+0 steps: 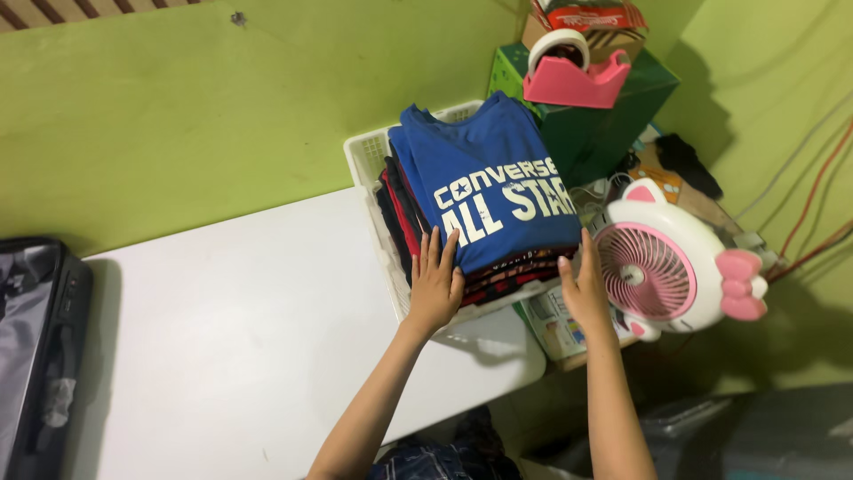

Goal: The person takes folded shirts from a suitcase, unfolds them on a white table, and refolds them neatly. They handle a black t-shirt, an orange polo shirt, a blue polo shirt, and a black polo shirt, placing each folded item into a white plastic basket.

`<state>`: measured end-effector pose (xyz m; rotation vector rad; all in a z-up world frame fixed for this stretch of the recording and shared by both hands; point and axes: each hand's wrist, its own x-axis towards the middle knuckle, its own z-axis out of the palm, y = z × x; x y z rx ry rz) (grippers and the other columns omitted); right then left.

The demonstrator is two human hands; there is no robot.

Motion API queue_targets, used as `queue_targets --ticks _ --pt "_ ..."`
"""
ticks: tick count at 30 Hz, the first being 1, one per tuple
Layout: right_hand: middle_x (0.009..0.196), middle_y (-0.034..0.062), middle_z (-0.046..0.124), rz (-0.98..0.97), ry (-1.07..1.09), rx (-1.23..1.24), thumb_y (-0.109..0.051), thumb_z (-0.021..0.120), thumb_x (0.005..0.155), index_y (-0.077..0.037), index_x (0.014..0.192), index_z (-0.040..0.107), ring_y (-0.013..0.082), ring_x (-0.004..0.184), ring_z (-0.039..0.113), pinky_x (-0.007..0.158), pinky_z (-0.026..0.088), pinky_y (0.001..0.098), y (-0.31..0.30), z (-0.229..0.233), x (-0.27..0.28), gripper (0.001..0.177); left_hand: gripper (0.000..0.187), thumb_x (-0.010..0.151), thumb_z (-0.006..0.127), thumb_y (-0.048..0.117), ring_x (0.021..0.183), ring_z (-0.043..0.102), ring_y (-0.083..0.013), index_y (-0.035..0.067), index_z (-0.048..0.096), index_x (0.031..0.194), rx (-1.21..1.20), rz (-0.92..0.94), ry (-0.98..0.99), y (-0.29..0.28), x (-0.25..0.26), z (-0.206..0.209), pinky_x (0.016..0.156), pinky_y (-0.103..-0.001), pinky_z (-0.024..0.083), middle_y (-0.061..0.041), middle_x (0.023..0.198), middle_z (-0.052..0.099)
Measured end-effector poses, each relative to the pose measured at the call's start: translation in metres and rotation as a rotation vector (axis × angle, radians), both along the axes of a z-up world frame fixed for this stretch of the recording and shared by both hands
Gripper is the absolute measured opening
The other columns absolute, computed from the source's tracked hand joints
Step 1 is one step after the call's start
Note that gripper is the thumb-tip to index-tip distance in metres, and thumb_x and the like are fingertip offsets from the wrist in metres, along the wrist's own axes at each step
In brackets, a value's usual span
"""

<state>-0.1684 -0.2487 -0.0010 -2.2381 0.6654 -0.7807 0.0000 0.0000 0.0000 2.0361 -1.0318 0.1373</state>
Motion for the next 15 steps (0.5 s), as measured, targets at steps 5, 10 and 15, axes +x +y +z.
queue_targets --ticks 5,10,15 --pt "0.17 0.0259 0.013 0.007 -0.011 -0.142 -0.034 0.063 0.098 -0.011 0.164 0.017 0.0444 0.159 0.014 0.125 0.021 0.0546 0.069 0.027 -0.016 0.083 0.083 0.086 0.061 0.009 0.156 0.013 -0.0468 0.024 0.029 0.161 0.033 -0.027 0.003 0.022 -0.013 0.016 0.121 -0.064 0.02 -0.02 0.168 0.016" --pt "0.17 0.0224 0.003 0.03 0.138 -0.005 -0.032 0.068 0.091 -0.019 0.162 0.016 0.0435 0.156 0.012 0.118 0.029 0.0531 0.109 0.038 -0.027 0.088 0.076 0.091 0.067 0.016 0.154 0.012 -0.0515 0.025 0.033 0.158 0.046 -0.06 -0.056 0.049 -0.027 0.013 0.117 -0.063 0.022 -0.02 0.168 0.016" --pt "0.171 0.0191 -0.001 0.147 0.14 -0.098 -0.03 0.07 0.091 -0.022 0.162 0.015 0.0447 0.156 0.012 0.119 0.03 0.0553 0.128 0.044 -0.032 0.091 0.085 0.082 0.075 0.021 0.152 0.013 -0.0531 0.024 0.035 0.156 -0.045 -0.074 -0.083 0.072 -0.03 0.006 0.116 -0.062 0.03 -0.025 0.166 0.014"
